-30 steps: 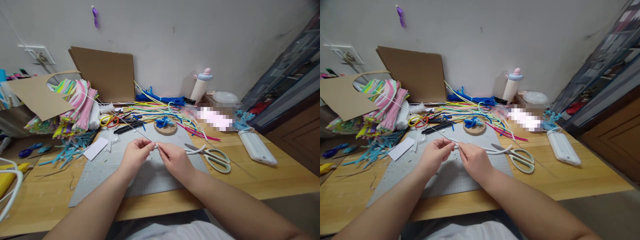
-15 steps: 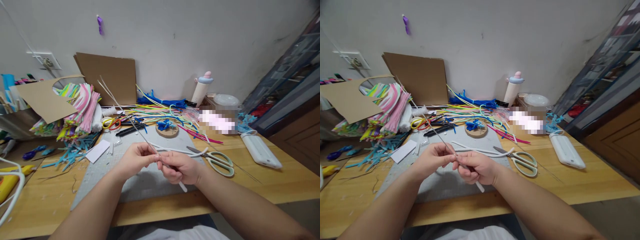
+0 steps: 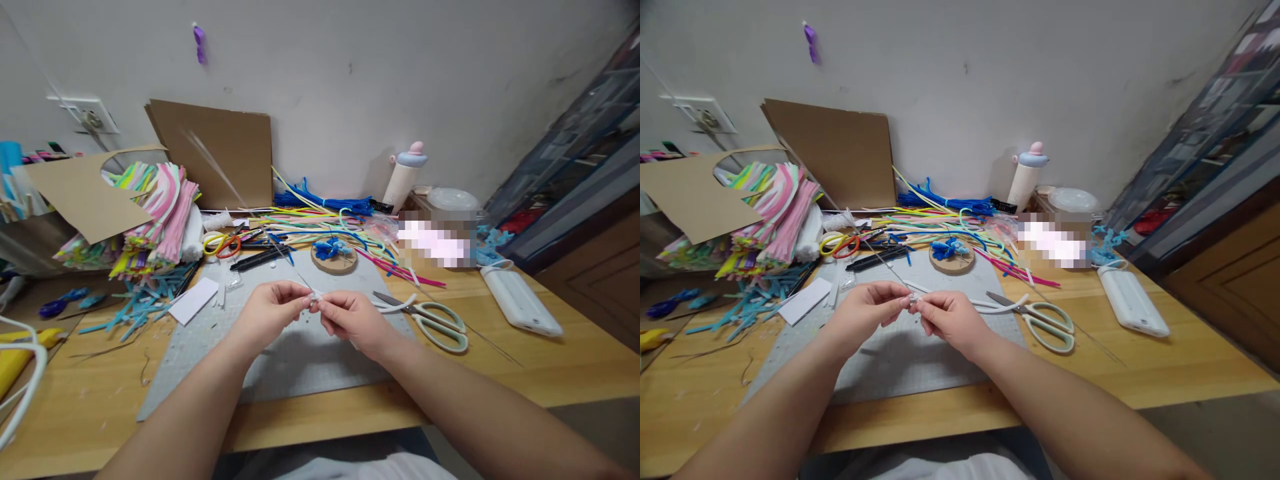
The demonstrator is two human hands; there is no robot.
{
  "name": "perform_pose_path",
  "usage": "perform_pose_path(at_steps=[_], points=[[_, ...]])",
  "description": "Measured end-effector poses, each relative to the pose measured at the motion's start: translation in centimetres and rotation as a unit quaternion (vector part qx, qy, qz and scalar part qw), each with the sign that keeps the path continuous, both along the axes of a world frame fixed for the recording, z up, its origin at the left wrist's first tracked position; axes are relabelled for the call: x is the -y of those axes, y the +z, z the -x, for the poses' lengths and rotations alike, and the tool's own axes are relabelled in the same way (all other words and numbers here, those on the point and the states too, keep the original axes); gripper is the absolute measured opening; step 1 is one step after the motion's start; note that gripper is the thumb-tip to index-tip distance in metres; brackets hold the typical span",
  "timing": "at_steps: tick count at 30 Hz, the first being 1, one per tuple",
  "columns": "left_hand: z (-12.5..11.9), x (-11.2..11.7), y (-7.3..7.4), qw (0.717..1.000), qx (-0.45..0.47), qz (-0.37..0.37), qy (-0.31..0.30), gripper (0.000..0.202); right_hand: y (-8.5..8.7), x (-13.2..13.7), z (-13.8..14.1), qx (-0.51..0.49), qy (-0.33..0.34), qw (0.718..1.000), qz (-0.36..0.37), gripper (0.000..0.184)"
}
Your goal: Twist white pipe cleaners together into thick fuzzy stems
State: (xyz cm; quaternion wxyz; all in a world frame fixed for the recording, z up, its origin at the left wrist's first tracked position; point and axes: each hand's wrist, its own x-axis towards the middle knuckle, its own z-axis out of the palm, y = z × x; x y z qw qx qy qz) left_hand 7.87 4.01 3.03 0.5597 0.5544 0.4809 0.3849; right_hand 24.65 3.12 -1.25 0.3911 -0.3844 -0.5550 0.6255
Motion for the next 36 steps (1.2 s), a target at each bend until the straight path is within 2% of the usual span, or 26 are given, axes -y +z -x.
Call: perform_pose_path(at_steps=[2,6,9,11,13,14,15,17,18,19,21,23,25,30,33,36], points=[[-0.3,0.1,0.0,1.0,-0.012,-0.004,0.011,0.022,-0.1,0.1,0.0,0.093,-0.054,0.989,-0.103,0.031],[-1.0,0.4,-0.8,1.0,0.004,-0.004,0.026,0.025,0.0,0.6,0.1,0.223,-0.139,0.925,-0.276,0.026],[-1.3,0.3,-1.8,0.999,0.017,-0.019,0.038,0.027,0.1,1.1,0.2,0.27,-0.147,0.89,-0.337,0.024],[-1.3,0.2,-2.2,0.999,0.011,-0.029,0.042,0.027,0.3,1.3,0.3,0.283,-0.138,0.882,-0.351,0.024],[-1.1,0.1,-2.2,0.998,0.003,-0.038,0.043,0.026,0.5,1.2,0.3,0.268,-0.113,0.895,-0.338,0.023],[-0.9,0.0,-2.1,0.998,0.0,-0.042,0.043,0.024,0.6,1.1,0.3,0.247,-0.093,0.913,-0.31,0.023],[-0.7,0.0,-1.9,0.998,0.0,-0.047,0.042,0.023,0.7,1.0,0.3,0.213,-0.066,0.939,-0.262,0.024],[-0.2,-0.1,-1.4,0.998,0.004,-0.052,0.023,0.021,0.8,0.8,0.1,0.106,0.005,0.988,-0.115,0.028],[0.0,-0.1,-1.1,0.999,0.011,-0.053,0.003,0.021,0.9,0.7,0.0,0.04,0.047,0.998,-0.03,0.03],[0.1,-0.1,-0.8,0.998,0.02,-0.052,-0.021,0.02,1.0,0.6,-0.2,-0.026,0.097,0.994,0.05,0.03],[0.3,0.0,-0.4,0.996,0.042,-0.049,-0.064,0.019,1.3,0.5,-0.5,-0.134,0.192,0.958,0.167,0.027],[0.3,0.2,-0.2,0.993,0.061,-0.046,-0.086,0.018,1.4,0.6,-0.8,-0.199,0.248,0.923,0.215,0.021],[0.2,0.3,0.0,0.993,0.066,-0.045,-0.083,0.019,1.5,0.6,-0.9,-0.228,0.244,0.917,0.218,0.016],[0.0,0.0,0.1,0.998,0.026,-0.021,-0.05,0.023,0.8,0.5,-0.2,-0.195,0.133,0.957,0.17,0.019],[0.1,-0.1,0.1,0.999,0.0,-0.016,-0.034,0.023,0.4,0.4,0.1,-0.128,0.063,0.984,0.102,0.023],[0.0,0.0,0.0,0.999,-0.028,-0.017,-0.014,0.023,0.1,0.4,0.2,-0.006,-0.011,1.0,0.006,0.026]])
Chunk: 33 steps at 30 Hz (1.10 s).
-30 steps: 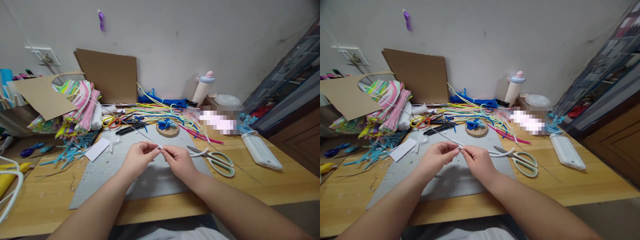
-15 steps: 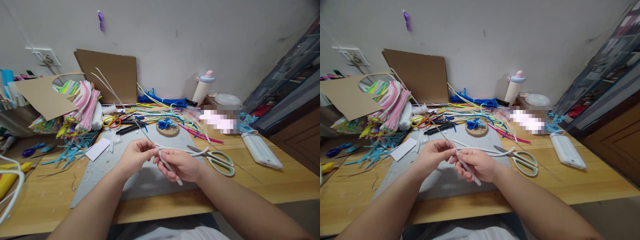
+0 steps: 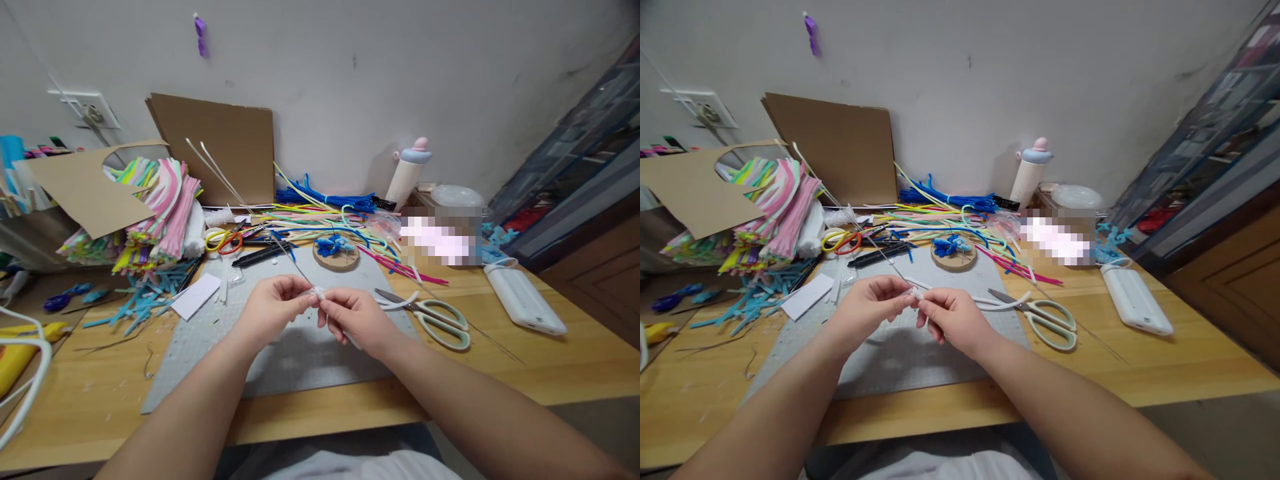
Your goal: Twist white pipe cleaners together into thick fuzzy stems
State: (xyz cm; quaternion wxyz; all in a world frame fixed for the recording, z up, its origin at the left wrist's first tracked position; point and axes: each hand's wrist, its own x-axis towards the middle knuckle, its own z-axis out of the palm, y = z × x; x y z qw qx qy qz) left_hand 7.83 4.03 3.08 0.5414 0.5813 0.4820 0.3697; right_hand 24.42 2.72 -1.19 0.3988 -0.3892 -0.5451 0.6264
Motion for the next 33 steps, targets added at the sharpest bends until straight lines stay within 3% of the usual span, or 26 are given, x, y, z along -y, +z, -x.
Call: perform_pose_path(at_steps=[2,6,9,10,12,14,15,17,20,21,23,28,33], points=[[-0.1,0.1,-0.1,1.0,-0.011,0.002,0.012,0.023,-0.1,0.0,-0.1,0.104,-0.053,0.989,-0.087,0.026],[-0.6,0.0,-1.0,1.0,0.003,0.003,0.024,0.024,-0.2,0.4,-0.3,0.247,-0.115,0.916,-0.294,0.022],[-0.7,-0.2,-1.6,0.999,0.022,-0.006,0.041,0.024,0.0,0.7,-0.3,0.277,-0.111,0.885,-0.358,0.023],[-0.7,-0.3,-1.6,0.999,0.025,-0.009,0.043,0.023,0.1,0.7,-0.2,0.276,-0.102,0.888,-0.352,0.023],[-0.4,-0.3,-1.5,0.999,0.031,-0.014,0.031,0.022,0.3,0.6,-0.3,0.235,-0.056,0.931,-0.274,0.021],[0.1,-0.4,-1.1,0.999,0.043,-0.018,-0.009,0.021,0.5,0.4,-0.5,0.119,0.037,0.986,-0.108,0.026],[0.3,-0.4,-0.9,0.998,0.054,-0.018,-0.031,0.021,0.7,0.2,-0.6,0.046,0.096,0.994,-0.009,0.031],[0.7,-0.3,-0.5,0.995,0.076,-0.02,-0.068,0.02,0.9,-0.1,-1.0,-0.091,0.213,0.96,0.157,0.037],[0.8,-0.1,-0.2,0.99,0.096,-0.033,-0.094,0.018,1.2,-0.2,-1.6,-0.224,0.321,0.879,0.272,0.03],[0.8,0.0,-0.2,0.989,0.099,-0.04,-0.1,0.017,1.2,-0.2,-1.7,-0.25,0.329,0.866,0.282,0.025],[0.6,0.1,-0.3,0.988,0.107,-0.051,-0.102,0.016,1.3,0.0,-1.8,-0.277,0.315,0.866,0.273,0.018],[0.2,-0.1,-0.4,0.993,0.104,-0.033,-0.052,0.02,1.1,0.1,-1.3,-0.245,0.23,0.921,0.197,0.016],[0.4,-0.4,-0.6,0.994,0.103,-0.013,-0.016,0.023,0.7,-0.2,-0.9,-0.15,0.119,0.976,0.106,0.02]])
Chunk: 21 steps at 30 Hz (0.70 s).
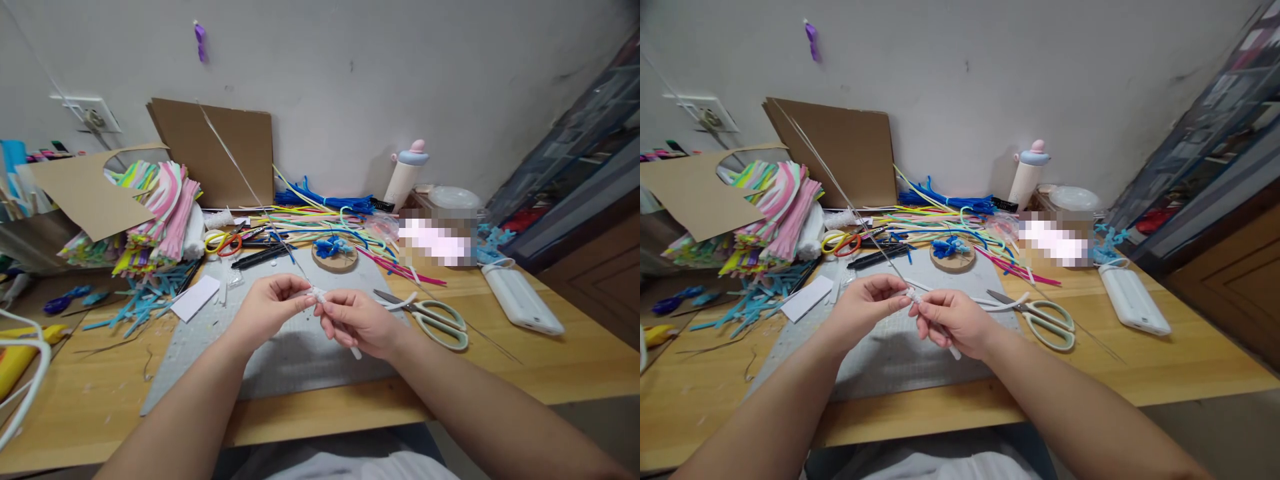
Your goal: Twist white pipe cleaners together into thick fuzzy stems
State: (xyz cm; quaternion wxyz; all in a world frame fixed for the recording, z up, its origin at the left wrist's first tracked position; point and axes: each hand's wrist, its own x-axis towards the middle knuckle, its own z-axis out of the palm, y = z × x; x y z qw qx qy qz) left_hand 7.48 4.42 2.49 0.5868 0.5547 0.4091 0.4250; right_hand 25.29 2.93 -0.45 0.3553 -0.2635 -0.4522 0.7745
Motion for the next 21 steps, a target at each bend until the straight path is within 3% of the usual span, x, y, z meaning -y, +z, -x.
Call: perform_pose_path(at_steps=[3,5,7,10,11,12,13,15,17,19,21], points=[[0.1,-0.1,-0.1,1.0,-0.017,-0.001,0.003,0.025,-0.2,0.0,0.2,0.09,-0.066,0.992,-0.067,0.025],[0.0,-0.1,-0.2,0.999,-0.041,-0.01,0.002,0.024,-0.3,0.3,0.3,0.175,-0.117,0.968,-0.137,0.027],[-0.2,0.0,-0.3,0.998,-0.063,-0.017,0.012,0.023,-0.4,0.6,0.3,0.271,-0.181,0.914,-0.244,0.026],[-0.6,0.2,-0.4,0.996,-0.075,-0.023,0.04,0.021,-0.5,1.2,0.5,0.364,-0.238,0.809,-0.396,0.022],[-0.6,0.2,-0.4,0.996,-0.074,-0.024,0.047,0.021,-0.4,1.3,0.5,0.373,-0.241,0.792,-0.418,0.023],[-0.7,0.3,-0.4,0.996,-0.072,-0.028,0.053,0.021,-0.4,1.3,0.6,0.37,-0.238,0.793,-0.421,0.023],[-0.6,0.3,-0.4,0.996,-0.068,-0.033,0.053,0.021,-0.4,1.3,0.6,0.356,-0.225,0.814,-0.401,0.023],[-0.4,0.3,-0.2,0.997,-0.059,-0.044,0.038,0.02,-0.3,1.0,0.6,0.287,-0.164,0.897,-0.294,0.025],[-0.1,0.3,0.0,0.997,-0.05,-0.058,0.004,0.017,-0.2,0.5,0.4,0.166,-0.057,0.975,-0.138,0.031],[0.1,0.3,0.2,0.996,-0.043,-0.072,-0.022,0.016,-0.1,0.0,0.0,0.04,0.067,0.997,-0.003,0.033],[0.3,0.4,0.4,0.995,-0.04,-0.083,-0.031,0.015,-0.1,-0.3,-0.4,-0.052,0.164,0.982,0.075,0.03]])
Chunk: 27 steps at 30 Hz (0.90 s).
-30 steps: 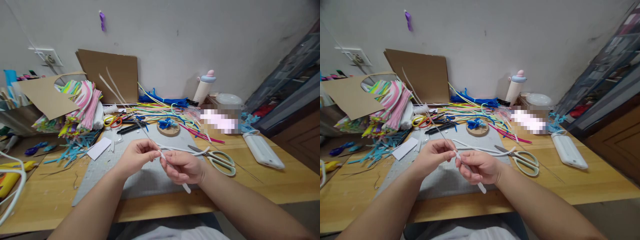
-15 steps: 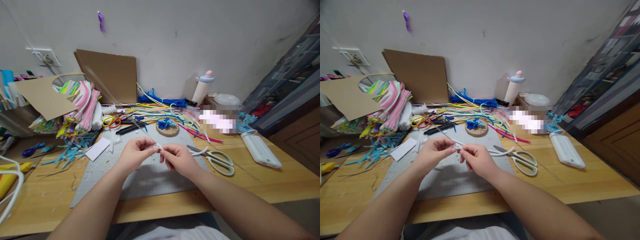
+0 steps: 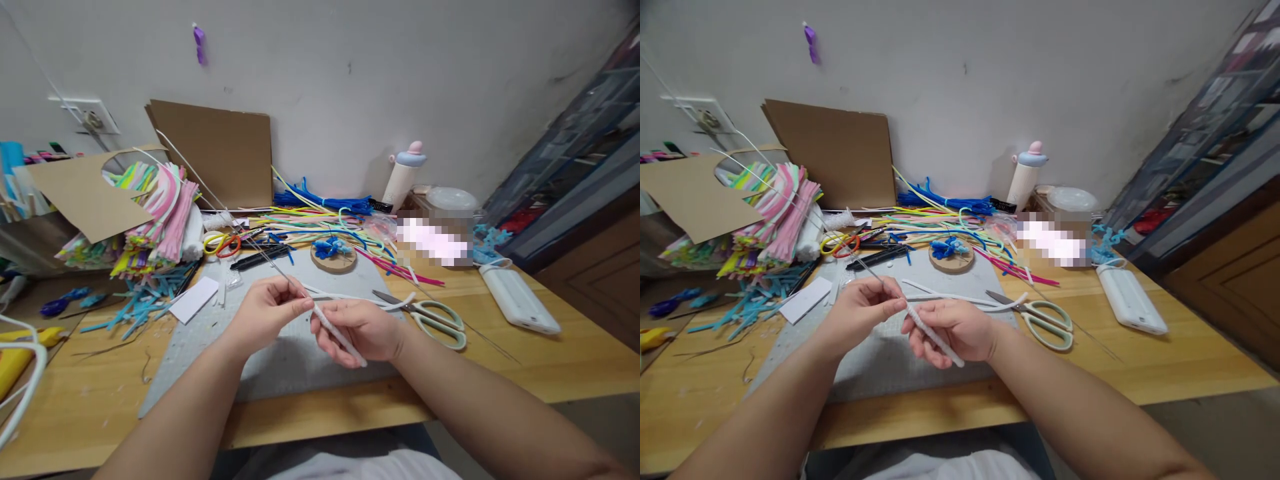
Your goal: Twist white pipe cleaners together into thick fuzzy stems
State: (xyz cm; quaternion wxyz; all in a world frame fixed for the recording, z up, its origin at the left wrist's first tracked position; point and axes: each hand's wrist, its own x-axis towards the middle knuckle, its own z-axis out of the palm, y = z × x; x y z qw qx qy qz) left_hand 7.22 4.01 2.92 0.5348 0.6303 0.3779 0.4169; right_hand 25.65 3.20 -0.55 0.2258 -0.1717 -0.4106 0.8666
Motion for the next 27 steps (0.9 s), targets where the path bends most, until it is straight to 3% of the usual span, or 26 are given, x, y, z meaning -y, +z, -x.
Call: perform_pose_path(at_steps=[3,8,12,16,18,20,25,27], points=[[0.1,0.1,0.1,1.0,0.005,-0.01,-0.017,0.015,-0.1,0.0,-0.3,-0.06,0.061,0.994,0.063,0.023],[0.3,0.1,0.0,0.999,0.012,-0.006,-0.047,0.015,-0.5,0.3,-0.2,-0.053,0.058,0.995,0.067,0.022],[0.2,-0.2,0.0,1.0,-0.006,0.008,-0.017,0.016,-0.5,0.4,0.3,-0.001,-0.037,0.999,0.0,0.024],[-0.1,-0.4,-0.1,0.998,-0.036,0.024,0.041,0.021,-0.5,0.5,1.0,0.085,-0.163,0.977,-0.103,0.029],[-0.2,-0.5,-0.3,0.996,-0.051,0.031,0.06,0.023,-0.6,0.6,1.3,0.141,-0.217,0.952,-0.164,0.03],[-0.4,-0.5,-0.5,0.995,-0.059,0.033,0.077,0.023,-0.8,0.9,1.4,0.21,-0.269,0.909,-0.241,0.026],[-0.8,-0.4,-1.0,0.992,-0.048,0.054,0.101,0.023,-1.0,1.5,1.2,0.341,-0.337,0.747,-0.46,0.017],[-0.8,-0.3,-0.9,0.992,-0.041,0.062,0.099,0.022,-1.0,1.5,1.1,0.346,-0.336,0.728,-0.487,0.017]])
